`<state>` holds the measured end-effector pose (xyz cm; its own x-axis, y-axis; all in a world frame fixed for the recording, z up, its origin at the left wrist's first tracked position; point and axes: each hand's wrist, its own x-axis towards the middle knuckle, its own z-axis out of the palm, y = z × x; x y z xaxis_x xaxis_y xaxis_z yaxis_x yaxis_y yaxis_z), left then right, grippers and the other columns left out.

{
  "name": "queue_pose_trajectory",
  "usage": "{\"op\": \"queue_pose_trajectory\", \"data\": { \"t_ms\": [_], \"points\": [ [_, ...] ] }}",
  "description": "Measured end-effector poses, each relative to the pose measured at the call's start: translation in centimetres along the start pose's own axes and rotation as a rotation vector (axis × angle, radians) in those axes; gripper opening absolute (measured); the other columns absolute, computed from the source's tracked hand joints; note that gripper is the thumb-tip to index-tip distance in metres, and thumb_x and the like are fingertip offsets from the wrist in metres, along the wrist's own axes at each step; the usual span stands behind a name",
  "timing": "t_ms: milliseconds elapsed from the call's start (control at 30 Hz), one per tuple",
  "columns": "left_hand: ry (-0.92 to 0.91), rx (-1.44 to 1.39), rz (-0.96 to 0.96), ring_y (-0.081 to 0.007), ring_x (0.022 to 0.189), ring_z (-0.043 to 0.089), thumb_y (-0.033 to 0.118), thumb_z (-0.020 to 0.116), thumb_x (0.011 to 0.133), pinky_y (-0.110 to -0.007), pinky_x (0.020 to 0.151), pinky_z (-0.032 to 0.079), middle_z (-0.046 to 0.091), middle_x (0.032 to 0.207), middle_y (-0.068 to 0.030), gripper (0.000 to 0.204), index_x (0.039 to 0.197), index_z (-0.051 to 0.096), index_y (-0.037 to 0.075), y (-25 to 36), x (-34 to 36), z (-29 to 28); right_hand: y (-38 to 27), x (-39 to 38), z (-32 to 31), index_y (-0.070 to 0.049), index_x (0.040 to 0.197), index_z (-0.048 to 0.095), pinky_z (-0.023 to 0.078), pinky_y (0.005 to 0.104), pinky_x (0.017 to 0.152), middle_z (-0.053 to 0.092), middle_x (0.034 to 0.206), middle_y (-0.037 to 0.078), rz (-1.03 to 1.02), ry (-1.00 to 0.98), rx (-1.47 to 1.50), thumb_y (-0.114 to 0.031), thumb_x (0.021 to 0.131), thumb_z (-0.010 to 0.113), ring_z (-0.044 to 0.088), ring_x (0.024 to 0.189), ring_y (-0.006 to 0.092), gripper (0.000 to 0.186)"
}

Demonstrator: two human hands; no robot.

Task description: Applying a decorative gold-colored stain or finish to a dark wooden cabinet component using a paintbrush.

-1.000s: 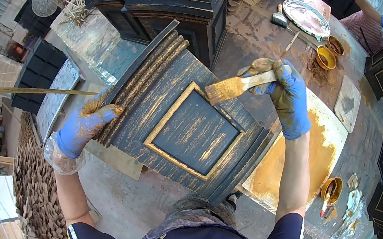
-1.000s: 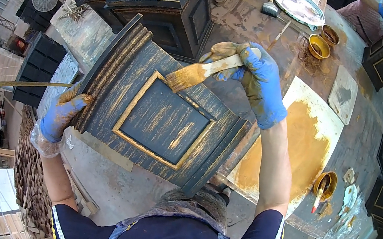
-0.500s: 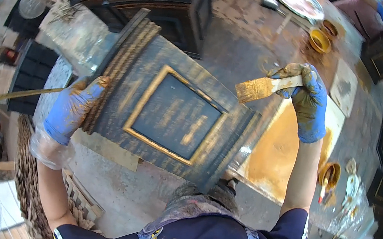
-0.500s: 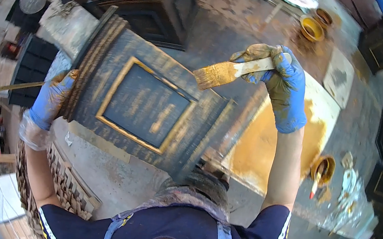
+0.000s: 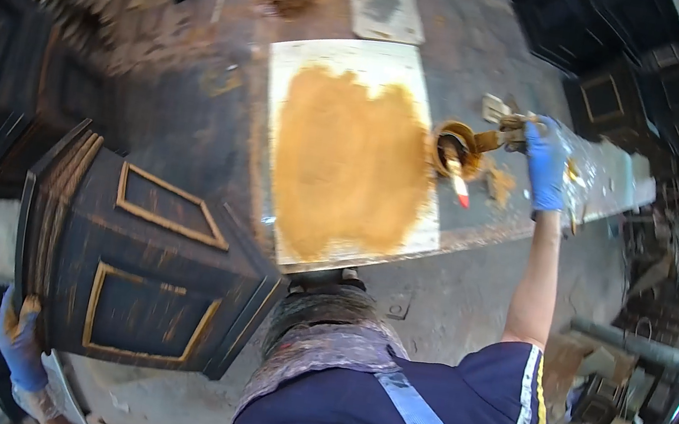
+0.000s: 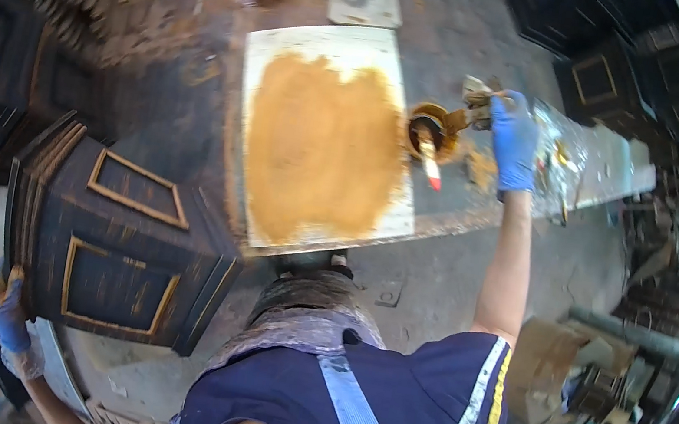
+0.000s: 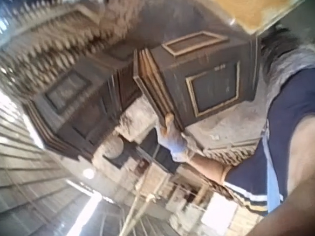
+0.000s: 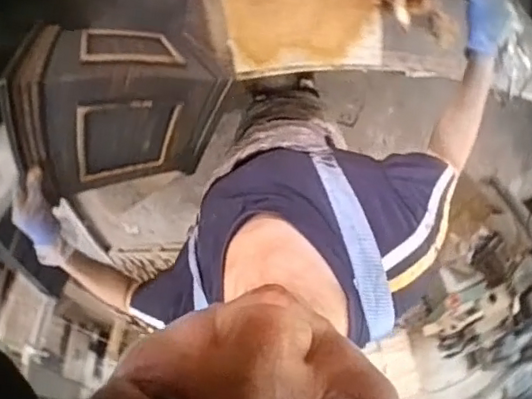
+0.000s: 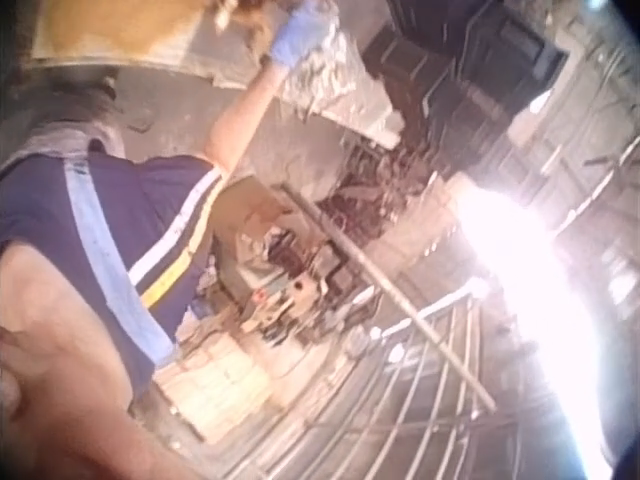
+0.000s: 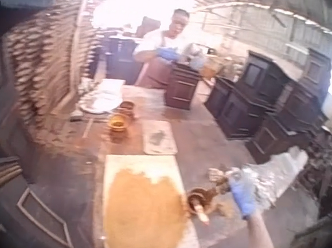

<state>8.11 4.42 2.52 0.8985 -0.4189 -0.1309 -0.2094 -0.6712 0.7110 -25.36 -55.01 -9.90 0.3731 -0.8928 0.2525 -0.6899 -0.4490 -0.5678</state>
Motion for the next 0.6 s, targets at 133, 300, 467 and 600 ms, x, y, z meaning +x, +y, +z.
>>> {"op": "queue_pose_trajectory", "data": {
  "t_ms": [133, 300, 467, 600],
  "points": [
    [-0.173, 0.143, 0.207, -0.0161, 0.094, 0.046, 0.021, 0.052, 0.080, -0.027, 0.083, 0.036, 0.049, 0.102, -0.0119, 0.046, 0.114, 0.037, -0.007, 1.5, 3.8, 1.7, 5.1, -2.0, -0.5, -0.008, 0.089, 0.052, 0.043, 0.0342, 0.058, 0.057, 0.071, 0.016, 0.081, -0.059, 0.019, -0.024, 0.077, 0.051, 0.056, 0.065, 0.0294, 0.020],
    [-0.244, 0.117, 0.237, -0.0165, 0.097, 0.044, 0.021, 0.049, 0.081, -0.026, 0.085, 0.034, 0.047, 0.107, -0.0117, 0.044, 0.114, 0.038, -0.006, 4.4, 5.7, 4.4, 4.5, -4.1, 3.0, -0.007, 0.090, 0.050, 0.043, 0.0345, 0.056, 0.056, 0.070, 0.016, 0.026, 0.004, 0.086, -0.023, 0.077, 0.051, 0.057, 0.065, 0.0295, 0.020],
    [-0.067, 0.353, 0.214, -0.0175, 0.097, 0.046, 0.016, 0.045, 0.082, -0.026, 0.085, 0.033, 0.049, 0.106, -0.0126, 0.036, 0.111, 0.041, -0.005, 4.5, 7.0, 3.9, 7.3, -4.7, 4.8, -0.006, 0.089, 0.050, 0.043, 0.0331, 0.054, 0.057, 0.072, 0.016, -0.001, -0.035, 0.136, -0.020, 0.078, 0.050, 0.057, 0.066, 0.0267, 0.018],
    [-0.032, 0.376, 0.218, -0.0167, 0.096, 0.046, 0.014, 0.044, 0.082, -0.025, 0.085, 0.033, 0.051, 0.104, -0.0110, 0.033, 0.110, 0.044, -0.004, 4.7, 7.0, 4.0, 6.1, -4.3, 4.3, -0.006, 0.090, 0.050, 0.042, 0.0342, 0.054, 0.056, 0.071, 0.018, 0.017, -0.115, 0.081, -0.020, 0.078, 0.050, 0.056, 0.066, 0.0306, 0.018]
  ]
}}
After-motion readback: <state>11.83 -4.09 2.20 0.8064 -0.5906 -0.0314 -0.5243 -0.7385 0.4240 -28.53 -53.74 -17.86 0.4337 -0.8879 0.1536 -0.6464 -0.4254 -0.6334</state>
